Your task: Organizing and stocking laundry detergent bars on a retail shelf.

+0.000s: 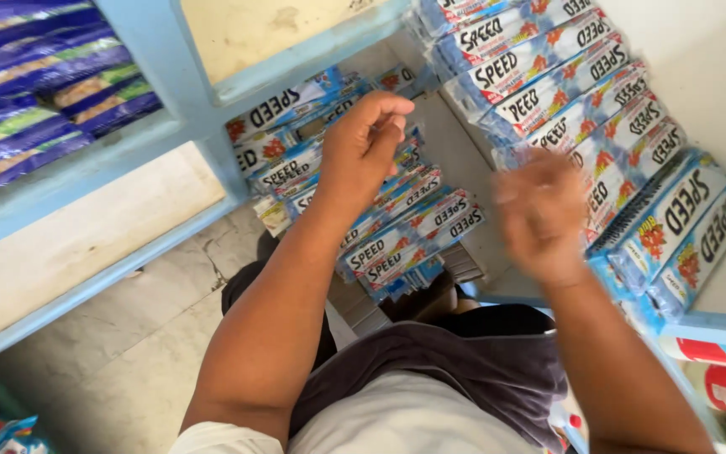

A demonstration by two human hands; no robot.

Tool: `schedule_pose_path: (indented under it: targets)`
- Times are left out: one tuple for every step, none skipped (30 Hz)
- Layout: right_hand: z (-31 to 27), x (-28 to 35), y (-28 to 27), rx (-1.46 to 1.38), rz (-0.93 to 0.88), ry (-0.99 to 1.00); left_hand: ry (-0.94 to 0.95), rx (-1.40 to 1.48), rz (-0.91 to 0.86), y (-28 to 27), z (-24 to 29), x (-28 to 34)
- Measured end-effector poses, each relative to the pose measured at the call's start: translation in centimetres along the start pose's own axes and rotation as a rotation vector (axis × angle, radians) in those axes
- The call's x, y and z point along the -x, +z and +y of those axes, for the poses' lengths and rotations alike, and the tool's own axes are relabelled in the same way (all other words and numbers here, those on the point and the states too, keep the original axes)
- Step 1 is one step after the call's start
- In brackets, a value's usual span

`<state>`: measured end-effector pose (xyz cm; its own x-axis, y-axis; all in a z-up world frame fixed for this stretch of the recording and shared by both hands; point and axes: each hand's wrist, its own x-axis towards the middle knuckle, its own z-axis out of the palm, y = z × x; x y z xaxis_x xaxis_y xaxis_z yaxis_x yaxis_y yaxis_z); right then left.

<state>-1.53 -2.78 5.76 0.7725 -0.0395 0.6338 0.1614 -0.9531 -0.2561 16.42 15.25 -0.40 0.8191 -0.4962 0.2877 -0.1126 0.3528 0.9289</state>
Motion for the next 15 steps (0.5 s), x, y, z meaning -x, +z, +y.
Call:
schedule_pose_path:
  targets:
    - [-1.2, 0.3, 2.2, -0.068, -0.102, -0.048, -0.001, -0.006, 0.011, -0.5, -0.1, 0.0]
    - [-0.5, 1.0, 5.0, -0.077, -0.092, -0.057, 0.009, -0.018, 0.015, -0.9, 0.0, -0.3]
    - [0.1, 2.1, 7.8, -0.165, -0.154, 0.111, -0.008, -0.012, 0.026, -1.3, 0.0, -0.1]
    - [0.6, 3.3, 10.7, -0.251, -0.219, 0.279, -0.024, -0.006, 0.037, -1.8, 0.0, 0.1]
    - [2.2, 4.5, 12.9, -0.262, -0.223, 0.278, -0.027, -0.014, 0.044, -2.1, 0.1, 0.3]
    - [3.8, 5.8, 15.3, -0.312, -0.323, 0.499, -0.012, -0.008, 0.042, -2.4, 0.1, 0.4]
    - [5.4, 7.0, 17.6, -0.357, -0.425, 0.721, 0.002, 0.000, 0.036, -2.6, 0.1, 0.4]
    - [6.3, 8.4, 19.0, -0.364, -0.429, 0.721, -0.001, -0.006, 0.040, -2.7, 0.4, 0.6]
    - [7.4, 9.6, 20.4, -0.182, -0.551, 0.621, -0.023, -0.031, 0.032, -2.6, 0.7, 0.6]
    - [8.5, 10.9, 21.7, 0.001, -0.668, 0.515, -0.044, -0.056, 0.024, -2.6, 0.9, 0.6]
    - [8.3, 11.0, 22.6, -0.004, -0.671, 0.514, -0.048, -0.060, 0.027, -2.5, 0.9, 0.5]
    - [8.1, 11.1, 23.5, 0.044, -0.732, 0.458, 0.021, -0.143, 0.024, -2.4, 0.9, 0.4]
    - [7.8, 11.6, 24.2, 0.093, -0.797, 0.403, 0.085, -0.224, 0.020, -2.3, 0.8, 0.4]
    - [6.9, 10.8, 24.6, 0.088, -0.805, 0.404, 0.076, -0.226, 0.024, -2.0, 0.6, 0.5]
    - [6.2, 9.7, 25.2, 0.133, -0.823, 0.348, 0.195, -0.328, 0.019, -1.8, 0.5, 0.4]
